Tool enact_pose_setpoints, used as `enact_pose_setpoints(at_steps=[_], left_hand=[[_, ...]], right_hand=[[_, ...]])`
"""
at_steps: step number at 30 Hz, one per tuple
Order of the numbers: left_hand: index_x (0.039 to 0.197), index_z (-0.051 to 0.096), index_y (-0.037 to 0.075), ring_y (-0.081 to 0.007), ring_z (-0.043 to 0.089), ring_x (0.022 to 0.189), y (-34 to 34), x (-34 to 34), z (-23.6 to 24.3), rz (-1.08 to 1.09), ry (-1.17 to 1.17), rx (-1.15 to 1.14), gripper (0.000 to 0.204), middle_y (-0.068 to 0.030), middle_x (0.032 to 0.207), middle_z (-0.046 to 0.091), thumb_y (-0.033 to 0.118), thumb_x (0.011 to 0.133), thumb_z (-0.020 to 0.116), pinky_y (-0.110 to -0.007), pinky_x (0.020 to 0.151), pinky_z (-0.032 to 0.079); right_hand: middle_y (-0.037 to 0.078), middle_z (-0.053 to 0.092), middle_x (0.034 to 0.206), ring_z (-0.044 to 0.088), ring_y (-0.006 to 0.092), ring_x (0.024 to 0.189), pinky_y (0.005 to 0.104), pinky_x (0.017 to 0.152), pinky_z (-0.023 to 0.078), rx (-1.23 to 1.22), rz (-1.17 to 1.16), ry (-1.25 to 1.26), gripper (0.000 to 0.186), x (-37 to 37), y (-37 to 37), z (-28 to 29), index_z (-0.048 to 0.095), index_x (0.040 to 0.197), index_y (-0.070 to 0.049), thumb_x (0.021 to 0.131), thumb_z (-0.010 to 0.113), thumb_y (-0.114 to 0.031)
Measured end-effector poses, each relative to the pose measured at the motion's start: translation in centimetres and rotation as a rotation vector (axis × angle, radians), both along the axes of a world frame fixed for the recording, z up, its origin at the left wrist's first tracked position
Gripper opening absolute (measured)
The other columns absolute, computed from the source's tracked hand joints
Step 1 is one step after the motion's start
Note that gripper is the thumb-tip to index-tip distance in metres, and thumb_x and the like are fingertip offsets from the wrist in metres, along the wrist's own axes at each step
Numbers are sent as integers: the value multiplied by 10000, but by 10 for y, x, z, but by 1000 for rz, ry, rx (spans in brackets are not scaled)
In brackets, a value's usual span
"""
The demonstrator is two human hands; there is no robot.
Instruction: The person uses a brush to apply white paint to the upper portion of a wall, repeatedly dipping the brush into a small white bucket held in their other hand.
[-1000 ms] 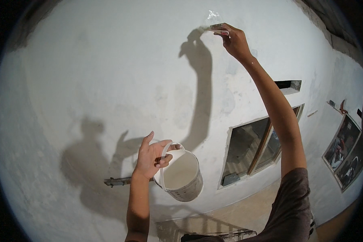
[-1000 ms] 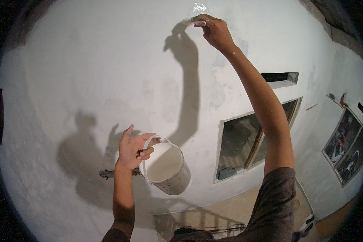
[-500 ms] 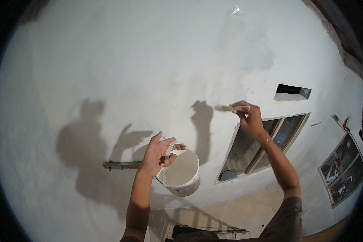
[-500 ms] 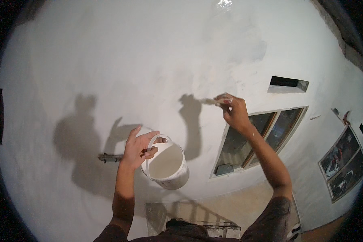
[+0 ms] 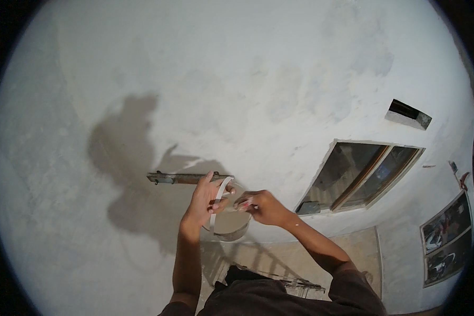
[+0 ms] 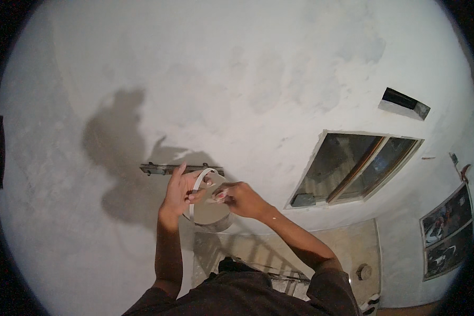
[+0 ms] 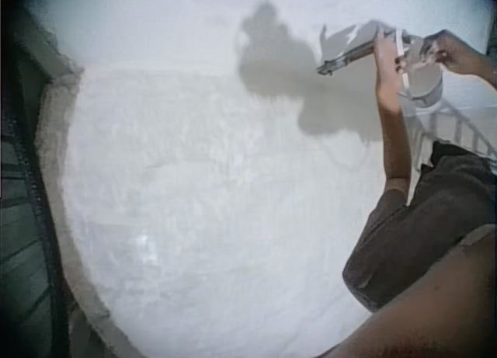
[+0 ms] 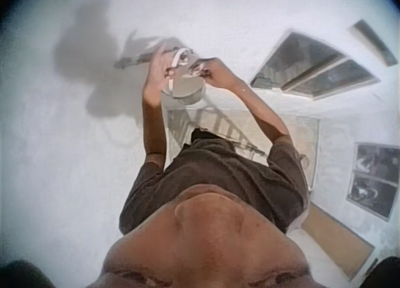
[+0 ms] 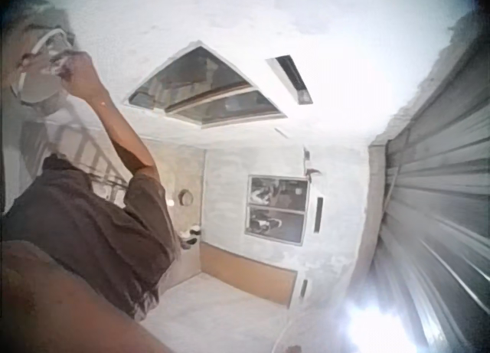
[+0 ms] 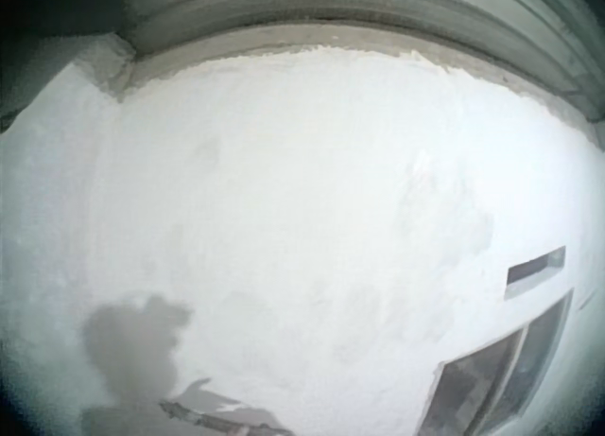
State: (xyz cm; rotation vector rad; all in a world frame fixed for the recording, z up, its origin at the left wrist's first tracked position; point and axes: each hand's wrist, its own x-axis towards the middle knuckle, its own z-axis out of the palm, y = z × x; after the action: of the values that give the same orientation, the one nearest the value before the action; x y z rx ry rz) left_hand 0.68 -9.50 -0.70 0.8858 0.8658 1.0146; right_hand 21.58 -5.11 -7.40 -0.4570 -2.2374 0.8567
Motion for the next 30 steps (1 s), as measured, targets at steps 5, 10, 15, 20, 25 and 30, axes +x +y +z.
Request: enact_pose_setpoints(at_steps=[5, 10, 15, 20, 25, 30], left_hand=[[1291, 501, -57, -41, 294, 479, -2, -4, -7, -10, 45, 58, 856, -43, 899, 550, 687, 960, 237, -204, 421, 197], [1309, 477, -71, -38, 294, 480, -2, -5, -7, -19, 72, 86, 897, -34, 897, 536, 706, 949, 214, -199, 411, 199], [1302, 468, -79, -42, 304, 480, 7, 0, -15, -66, 45, 68, 915, -23, 884, 519, 719, 938, 207, -200, 409, 201], [1302, 469, -80, -46, 315, 489, -5, -9, -16, 6, 7, 59, 928, -15, 875, 508, 729, 930, 206, -200, 423, 220], [1227, 507, -53, -56, 314, 513, -11, -1, -7, -10, -43, 140, 869, -21, 890, 515, 711, 944, 204, -213, 452, 241], [1212, 508, -46, -49, 321, 528, -10, 0, -1, -34, -62, 211, 888, -17, 900, 504, 730, 935, 178, -207, 452, 237]], right_hand=[[148, 707, 1001, 684, 326, 854, 432, 744, 533, 162, 48, -577, 128, -43, 9, -16, 729, 904, -72, 831, 679, -164], [156, 704, 995, 671, 324, 898, 459, 765, 514, 314, 169, -727, 220, -79, 27, -66, 738, 930, -79, 866, 632, -261], [128, 713, 975, 672, 321, 873, 452, 766, 514, 354, 120, -671, 224, -83, 38, -113, 750, 948, -101, 863, 622, -265], [98, 728, 916, 682, 314, 823, 416, 756, 534, -7, 33, -534, 178, -30, 10, -2, 749, 959, -98, 801, 689, -154], [97, 736, 946, 704, 272, 810, 348, 728, 564, -304, -166, 145, 159, 10, 11, -38, 734, 945, -72, 808, 658, -42], [121, 712, 926, 707, 232, 857, 327, 784, 583, -998, -417, 671, 136, 34, -6, -53, 682, 1000, 40, 930, 606, -48]])
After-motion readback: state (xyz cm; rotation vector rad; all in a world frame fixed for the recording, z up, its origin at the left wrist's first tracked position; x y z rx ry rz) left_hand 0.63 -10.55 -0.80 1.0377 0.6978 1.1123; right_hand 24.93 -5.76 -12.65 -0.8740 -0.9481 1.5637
